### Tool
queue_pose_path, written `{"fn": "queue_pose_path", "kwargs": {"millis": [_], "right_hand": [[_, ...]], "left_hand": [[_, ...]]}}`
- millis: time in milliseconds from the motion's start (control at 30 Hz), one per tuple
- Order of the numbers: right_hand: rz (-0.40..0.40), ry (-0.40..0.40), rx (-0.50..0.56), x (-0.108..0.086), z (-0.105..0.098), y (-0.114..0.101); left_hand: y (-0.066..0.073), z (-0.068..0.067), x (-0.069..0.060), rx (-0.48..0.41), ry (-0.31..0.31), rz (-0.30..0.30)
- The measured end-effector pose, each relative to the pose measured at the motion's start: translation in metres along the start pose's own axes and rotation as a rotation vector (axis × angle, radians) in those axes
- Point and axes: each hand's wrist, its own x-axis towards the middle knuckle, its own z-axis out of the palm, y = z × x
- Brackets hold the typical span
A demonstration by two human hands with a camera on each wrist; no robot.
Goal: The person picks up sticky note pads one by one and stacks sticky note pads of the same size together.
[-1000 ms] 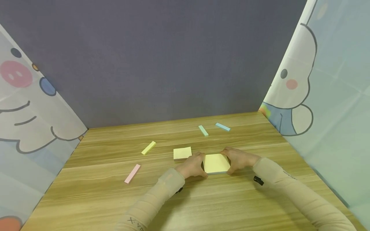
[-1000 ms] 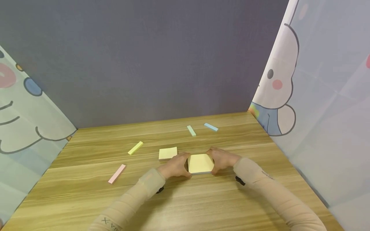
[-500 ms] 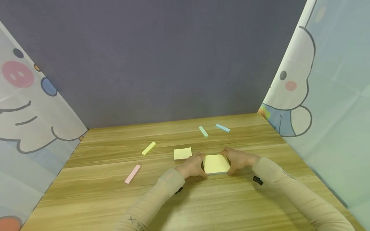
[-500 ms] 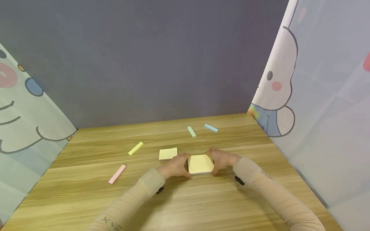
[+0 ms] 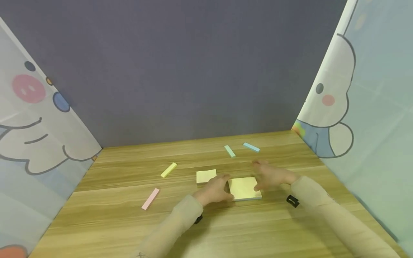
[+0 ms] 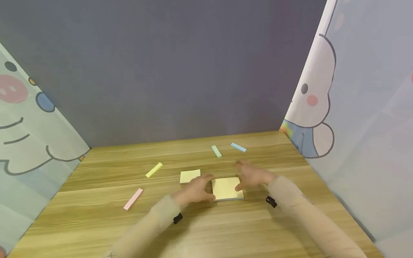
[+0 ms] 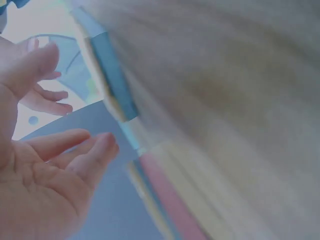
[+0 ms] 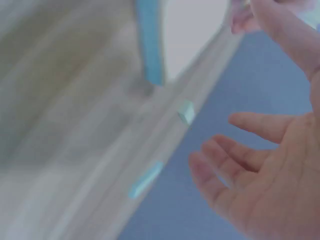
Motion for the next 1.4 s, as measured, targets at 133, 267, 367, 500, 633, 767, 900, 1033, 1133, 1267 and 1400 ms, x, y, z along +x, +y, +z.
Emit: {"fn": "queue_pose_path", "kwargs": {"millis": [133,267,367,500,633,767,900,1033,1133,1267,1400], "right_hand": [[-0.029,0.124,-0.03,0.013,-0.017,0.001],[-0.009,0.194,0.003,0.04,-0.029,0.002],[0.059,0.207,0.055,0.065,-0.035,0.004],[0.137,0.218,0.062,0.095,-0.032,0.01],[0.187,0.191,0.081,0.118,-0.023,0.016],[0.256,0.114,0.144,0.131,-0.014,0.019],[0.3,0.076,0.162,0.139,-0.005,0.022],[0.309,0.066,0.13,0.147,-0.002,0.022],[0.325,0.066,0.128,0.152,-0.003,0.021],[0.335,0.06,0.131,0.157,-0.004,0.019],[0.323,0.057,0.127,0.16,-0.005,0.019]], "left_hand": [[-0.001,-0.01,-0.011,0.01,0.055,0.03],[-0.003,-0.02,-0.024,0.002,0.083,0.03],[-0.005,-0.025,-0.029,0.001,0.117,0.046],[-0.009,-0.029,-0.031,-0.002,0.141,0.054],[-0.013,-0.027,-0.035,0.007,0.144,0.057],[-0.015,-0.023,-0.041,-0.008,0.135,0.056],[-0.016,-0.022,-0.043,-0.024,0.124,0.053],[-0.017,-0.022,-0.043,-0.017,0.123,0.058],[-0.018,-0.022,-0.043,-0.01,0.12,0.063],[-0.02,-0.023,-0.042,0.011,0.116,0.066],[-0.023,-0.023,-0.041,0.029,0.122,0.071]]}}
